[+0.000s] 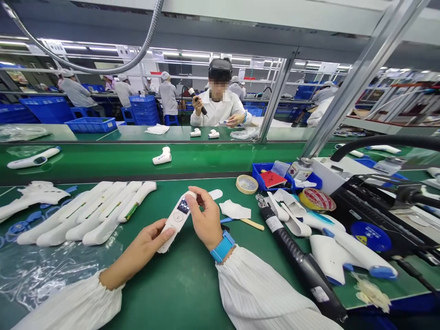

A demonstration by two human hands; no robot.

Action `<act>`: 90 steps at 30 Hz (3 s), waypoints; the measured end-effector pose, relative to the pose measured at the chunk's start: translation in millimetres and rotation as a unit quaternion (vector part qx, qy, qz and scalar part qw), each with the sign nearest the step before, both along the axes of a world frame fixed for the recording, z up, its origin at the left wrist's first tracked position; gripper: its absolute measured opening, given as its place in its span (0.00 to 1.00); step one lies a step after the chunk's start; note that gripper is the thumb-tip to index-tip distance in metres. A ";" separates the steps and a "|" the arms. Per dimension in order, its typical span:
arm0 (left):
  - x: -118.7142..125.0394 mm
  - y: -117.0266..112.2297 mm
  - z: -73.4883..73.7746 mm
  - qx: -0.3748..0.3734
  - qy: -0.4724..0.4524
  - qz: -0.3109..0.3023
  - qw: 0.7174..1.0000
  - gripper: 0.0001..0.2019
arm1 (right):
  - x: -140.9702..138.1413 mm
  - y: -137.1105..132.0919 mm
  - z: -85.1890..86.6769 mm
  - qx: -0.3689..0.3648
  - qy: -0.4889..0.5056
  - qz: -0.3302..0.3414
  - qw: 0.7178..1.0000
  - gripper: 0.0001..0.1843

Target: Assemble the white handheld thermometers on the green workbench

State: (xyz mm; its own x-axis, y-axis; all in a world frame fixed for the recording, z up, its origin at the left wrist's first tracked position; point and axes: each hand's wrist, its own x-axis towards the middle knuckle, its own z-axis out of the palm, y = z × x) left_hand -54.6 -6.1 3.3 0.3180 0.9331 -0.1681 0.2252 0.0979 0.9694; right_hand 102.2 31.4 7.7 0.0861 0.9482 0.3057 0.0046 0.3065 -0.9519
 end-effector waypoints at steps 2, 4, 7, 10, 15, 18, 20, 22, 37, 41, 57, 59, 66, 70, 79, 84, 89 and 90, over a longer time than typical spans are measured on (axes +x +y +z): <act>1.3 0.1 3.3 -0.031 -0.035 -0.021 0.999 0.18 | 1.9 1.0 2.2 -0.004 0.009 -0.012 1.000 0.16; 3.5 -1.4 5.0 -0.033 -0.048 -0.022 0.998 0.16 | 3.2 1.3 4.1 -0.009 0.014 -0.015 1.000 0.16; 6.5 -5.1 3.7 -0.001 -0.030 -0.020 0.999 0.15 | 3.9 1.2 5.5 -0.010 0.019 -0.010 1.000 0.16; 6.5 -9.0 1.1 0.053 0.025 -0.016 0.998 0.14 | 4.2 1.1 5.2 -0.008 0.021 -0.008 1.000 0.15; 2.5 -11.8 -0.1 0.105 0.085 0.014 0.991 0.16 | 4.8 1.3 3.5 -0.008 0.014 -0.011 1.000 0.14; 1.9 -12.6 0.2 0.104 0.086 0.021 0.991 0.16 | 4.4 1.1 2.8 -0.006 0.013 -0.007 1.000 0.14; 2.2 -13.4 0.2 0.105 0.092 0.028 0.990 0.17 | 3.8 0.8 2.8 -0.006 0.015 -0.006 1.000 0.14; 2.5 -14.2 0.1 0.106 0.098 0.031 0.989 0.18 | 3.3 0.3 3.6 -0.008 0.015 -0.006 1.000 0.15; 5.5 -14.0 -1.8 0.109 0.104 0.051 0.987 0.18 | 5.8 4.5 2.1 -0.040 0.053 -0.010 0.998 0.23; 6.6 -12.5 -0.4 0.105 0.106 0.051 0.987 0.18 | 5.3 7.0 -1.6 -0.054 0.080 0.004 0.995 0.24; 5.2 -11.5 -0.3 0.089 0.082 0.042 0.992 0.18 | 5.4 5.4 -0.9 -0.040 0.049 -0.004 0.998 0.23; 5.1 -11.6 -0.5 0.086 0.079 0.040 0.992 0.18 | 5.2 5.3 -0.8 -0.043 0.052 -0.002 0.998 0.23; 5.8 -10.9 1.4 0.077 0.074 0.035 0.994 0.18 | 5.0 6.1 -2.5 -0.045 0.054 0.003 0.998 0.23; 5.3 -11.4 1.3 0.073 0.075 0.032 0.994 0.18 | 5.0 6.0 -2.5 -0.044 0.053 0.003 0.998 0.23; 3.8 -10.1 -1.0 0.077 0.080 0.033 0.993 0.19 | 6.3 6.0 0.0 -0.040 0.035 0.010 0.999 0.23; 1.9 -11.4 -2.1 0.096 0.098 0.037 0.990 0.19 | 8.4 5.3 -0.9 -0.018 0.033 0.031 0.999 0.22; 1.8 -12.2 -1.2 0.113 0.106 0.049 0.987 0.18 | 9.6 4.0 -0.9 0.004 0.038 0.059 0.998 0.21; 2.2 -12.0 -0.8 0.109 0.103 0.049 0.987 0.18 | 9.7 4.3 -0.8 0.004 0.033 0.061 0.998 0.21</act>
State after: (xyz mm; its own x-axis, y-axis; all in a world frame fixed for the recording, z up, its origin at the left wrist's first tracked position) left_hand -52.3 -18.1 2.5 0.2039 0.9789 -0.0107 0.4200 -0.0776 0.9042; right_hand 111.9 35.7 6.9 -0.0102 0.9502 0.3115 -0.0966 0.3092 -0.9461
